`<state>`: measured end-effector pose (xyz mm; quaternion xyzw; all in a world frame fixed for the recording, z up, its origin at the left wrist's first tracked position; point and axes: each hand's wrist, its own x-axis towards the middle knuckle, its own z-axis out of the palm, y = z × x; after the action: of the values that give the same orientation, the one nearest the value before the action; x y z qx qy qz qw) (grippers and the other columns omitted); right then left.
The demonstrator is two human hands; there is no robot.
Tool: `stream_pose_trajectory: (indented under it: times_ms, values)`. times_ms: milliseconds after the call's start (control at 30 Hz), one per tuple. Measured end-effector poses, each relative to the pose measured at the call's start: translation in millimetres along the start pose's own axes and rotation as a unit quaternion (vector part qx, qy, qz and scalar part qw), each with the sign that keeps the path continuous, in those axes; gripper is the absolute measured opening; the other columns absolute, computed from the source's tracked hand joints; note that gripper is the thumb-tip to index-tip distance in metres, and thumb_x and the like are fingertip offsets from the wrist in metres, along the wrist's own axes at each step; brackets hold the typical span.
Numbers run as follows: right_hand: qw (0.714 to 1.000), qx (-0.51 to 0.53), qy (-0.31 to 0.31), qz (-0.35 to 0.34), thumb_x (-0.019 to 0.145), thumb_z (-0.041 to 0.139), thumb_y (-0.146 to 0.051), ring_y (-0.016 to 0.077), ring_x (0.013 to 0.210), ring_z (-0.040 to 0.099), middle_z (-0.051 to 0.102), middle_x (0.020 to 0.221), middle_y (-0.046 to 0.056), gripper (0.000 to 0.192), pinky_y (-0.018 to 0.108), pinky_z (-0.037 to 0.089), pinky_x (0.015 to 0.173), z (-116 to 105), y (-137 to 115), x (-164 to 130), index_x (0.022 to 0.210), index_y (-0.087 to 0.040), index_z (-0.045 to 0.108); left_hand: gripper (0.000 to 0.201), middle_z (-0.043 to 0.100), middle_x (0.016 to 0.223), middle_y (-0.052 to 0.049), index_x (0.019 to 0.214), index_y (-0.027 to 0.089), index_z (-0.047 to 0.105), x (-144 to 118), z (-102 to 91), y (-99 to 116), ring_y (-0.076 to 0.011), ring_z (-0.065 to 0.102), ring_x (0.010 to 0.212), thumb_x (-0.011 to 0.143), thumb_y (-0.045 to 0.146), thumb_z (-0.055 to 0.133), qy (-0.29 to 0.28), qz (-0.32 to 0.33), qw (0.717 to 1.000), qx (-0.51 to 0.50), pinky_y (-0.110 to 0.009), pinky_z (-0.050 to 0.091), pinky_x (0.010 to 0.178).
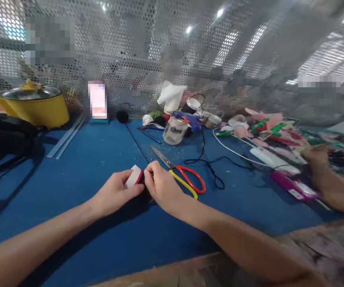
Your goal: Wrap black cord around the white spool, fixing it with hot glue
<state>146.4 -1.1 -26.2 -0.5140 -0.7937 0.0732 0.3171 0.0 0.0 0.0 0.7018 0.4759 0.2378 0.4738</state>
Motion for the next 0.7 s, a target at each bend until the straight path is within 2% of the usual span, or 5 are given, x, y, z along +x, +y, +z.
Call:
stream_pose_trajectory:
  times_ms: [133,267,433,700]
  values:
    - [0.998,-0.013,0.033,-0.044,0.083,0.029,-0.019,0.0185,0.060,0.054,0.054,0.068,0.008,0.014,0.030,0.043,0.056,-1.9,0.6,0.6,0.073,-0.018,0.038,0.019,0.048,0.065,0.002,0.068,0.014,0.050,-1.3,-1.4,-1.2,-0.0121,0.042,0.060,0.069,0.033,0.047,0.003,0.021,1.000,0.016,-0.022,0.034,0.055]
    - [0.995,0.005,0.062,-0.078,0.084,0.031,-0.019,0.0195,0.072,0.055,0.057,0.076,0.010,0.014,0.031,0.045,0.066,-8.7,2.2,1.7,0.074,-0.018,0.040,0.017,0.055,0.072,-0.001,0.070,0.014,0.051,0.3,-3.0,-3.8,-0.0145,0.048,0.067,0.070,0.030,0.048,0.001,0.049,0.999,0.007,-0.024,0.038,0.062]
    - [0.994,0.052,0.063,-0.071,0.085,0.034,-0.017,0.0186,0.083,0.055,0.057,0.085,0.012,0.011,0.031,0.044,0.075,-16.3,1.6,1.7,0.078,-0.017,0.043,0.019,0.054,0.070,0.000,0.077,0.012,0.055,1.9,-4.4,-6.8,-0.0143,0.047,0.066,0.072,0.029,0.049,-0.015,0.057,0.998,0.013,-0.025,0.039,0.063]
    - [0.993,0.085,0.054,-0.057,0.084,0.037,-0.017,0.0172,0.085,0.055,0.058,0.088,0.011,0.010,0.030,0.043,0.077,-17.6,-3.0,1.1,0.076,-0.017,0.044,0.019,0.055,0.072,-0.001,0.076,0.011,0.055,-1.6,-6.7,-7.1,-0.0146,0.049,0.067,0.072,0.029,0.049,-0.021,0.061,0.998,0.004,-0.025,0.040,0.065]
